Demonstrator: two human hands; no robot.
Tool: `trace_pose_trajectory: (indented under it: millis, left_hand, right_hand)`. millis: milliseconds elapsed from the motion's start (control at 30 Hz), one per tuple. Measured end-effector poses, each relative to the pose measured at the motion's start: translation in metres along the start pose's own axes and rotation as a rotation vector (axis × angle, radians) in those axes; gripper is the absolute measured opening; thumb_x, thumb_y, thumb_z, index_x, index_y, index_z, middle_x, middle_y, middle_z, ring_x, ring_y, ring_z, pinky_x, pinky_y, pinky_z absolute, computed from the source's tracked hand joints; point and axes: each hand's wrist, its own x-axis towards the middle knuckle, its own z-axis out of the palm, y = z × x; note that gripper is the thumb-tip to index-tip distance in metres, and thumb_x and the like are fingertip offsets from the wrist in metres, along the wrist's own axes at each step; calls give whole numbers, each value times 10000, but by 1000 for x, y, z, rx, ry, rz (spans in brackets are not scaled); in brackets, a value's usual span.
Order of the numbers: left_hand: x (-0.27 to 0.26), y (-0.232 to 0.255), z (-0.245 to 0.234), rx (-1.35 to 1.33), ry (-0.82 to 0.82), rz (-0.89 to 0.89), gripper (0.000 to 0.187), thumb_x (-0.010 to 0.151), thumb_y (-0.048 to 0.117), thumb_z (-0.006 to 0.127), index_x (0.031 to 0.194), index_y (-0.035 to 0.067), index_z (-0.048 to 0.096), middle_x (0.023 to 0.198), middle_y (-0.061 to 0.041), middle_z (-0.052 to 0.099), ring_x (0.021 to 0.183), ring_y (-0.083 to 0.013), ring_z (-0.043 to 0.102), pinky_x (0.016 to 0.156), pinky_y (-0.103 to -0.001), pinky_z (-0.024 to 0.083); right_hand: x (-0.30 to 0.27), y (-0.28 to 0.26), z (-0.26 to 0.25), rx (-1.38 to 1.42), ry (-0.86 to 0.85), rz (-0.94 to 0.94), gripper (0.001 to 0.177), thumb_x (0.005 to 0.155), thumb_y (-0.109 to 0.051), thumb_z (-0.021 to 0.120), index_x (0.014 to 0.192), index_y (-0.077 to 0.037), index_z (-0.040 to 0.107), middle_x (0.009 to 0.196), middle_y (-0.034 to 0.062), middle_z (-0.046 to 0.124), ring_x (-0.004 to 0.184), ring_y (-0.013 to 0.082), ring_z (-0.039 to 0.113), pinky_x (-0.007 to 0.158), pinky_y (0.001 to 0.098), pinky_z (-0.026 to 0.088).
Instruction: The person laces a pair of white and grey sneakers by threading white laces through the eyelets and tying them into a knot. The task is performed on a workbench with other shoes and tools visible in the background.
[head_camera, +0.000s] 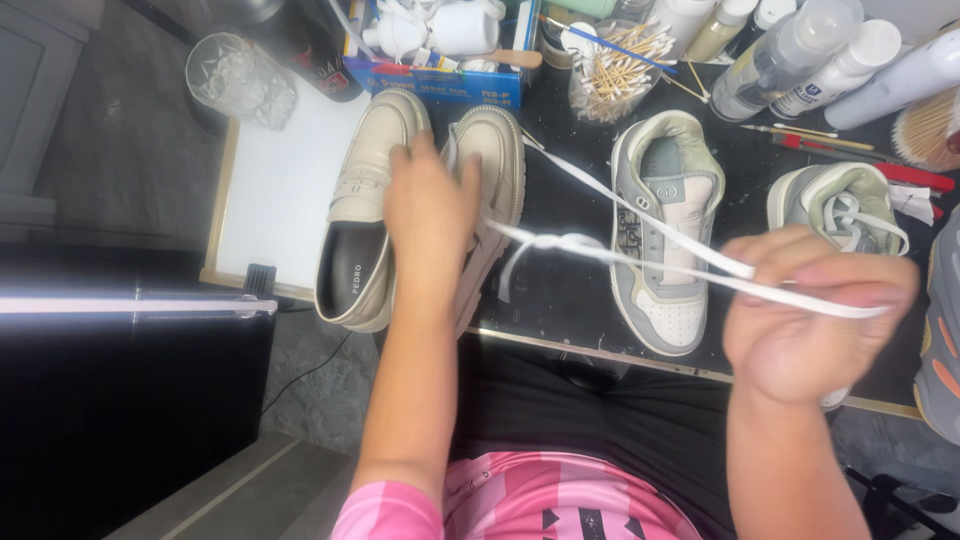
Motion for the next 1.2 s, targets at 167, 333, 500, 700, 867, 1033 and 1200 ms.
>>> trace_pose_trajectory:
  millis: [167, 333, 500, 700, 867, 1033, 1200]
  left_hand:
    - [27, 1, 21, 63, -248, -196, 420, 833, 291, 752, 1195, 89, 682, 1076, -200, 727, 1027, -407, 677, 871, -503, 525]
    - [29, -4, 29, -157, -69, -192, 309, 800, 129, 719, 1108, 149, 740, 954, -101, 790, 960, -335, 732, 828, -452, 547]
    - [33, -8, 41, -603, 94, -183, 186, 865, 130, 761, 1045, 95, 737, 838, -40, 786, 693, -178, 670, 675, -313, 522]
    - [37, -17, 37, -909, 227, -191, 168, 918, 80, 762, 1049, 14, 682, 873, -71, 751, 756, -94, 626, 704, -261, 501]
    - [44, -12, 27, -524, 50, -176, 182, 833, 118, 800, 990, 65, 724, 848, -46, 784, 784, -112, 690, 735, -267, 511]
    - [69, 22, 47, -519, -26, -137, 217, 783, 119, 819, 972, 56, 732, 816, -55, 792, 764, -121, 724, 717, -260, 536]
    - [69, 63, 56, -1292, -147, 251, 160, 976, 97, 774, 1096, 7, 716, 951, -60, 779, 854, -99, 720, 752, -234, 561]
  right_hand:
    - [-29, -6, -65, 69, 118, -40, 338, 1137, -422, 406, 1036, -127, 538, 629, 66, 486, 631, 210, 442, 607, 365, 431]
    - [-42, -6, -114, 107, 20, -66, 302, 1049, -434, 414, 1022, -177, 570, 607, -35, 504, 664, 159, 465, 647, 356, 448]
    - [-41, -9, -127, 70, 79, -10, 280, 1080, -372, 442, 1057, -138, 593, 773, 14, 546, 818, 187, 490, 777, 367, 447]
    - [-6, -14, -104, -10, 121, 100, 251, 1131, -281, 468, 1097, -78, 612, 1019, 102, 603, 1040, 241, 544, 964, 400, 453]
    - [18, -10, -54, 11, 25, 227, 229, 1174, -204, 489, 1130, -27, 628, 1225, 175, 651, 1224, 285, 589, 1120, 428, 458]
    - [4, 12, 3, -176, -320, 332, 192, 1105, -20, 426, 1122, 13, 614, 1371, 205, 640, 1378, 318, 582, 1258, 442, 408]
    - [3, 24, 26, -140, -374, 424, 193, 1065, -8, 453, 1108, 14, 640, 1326, 193, 658, 1370, 296, 590, 1197, 419, 432]
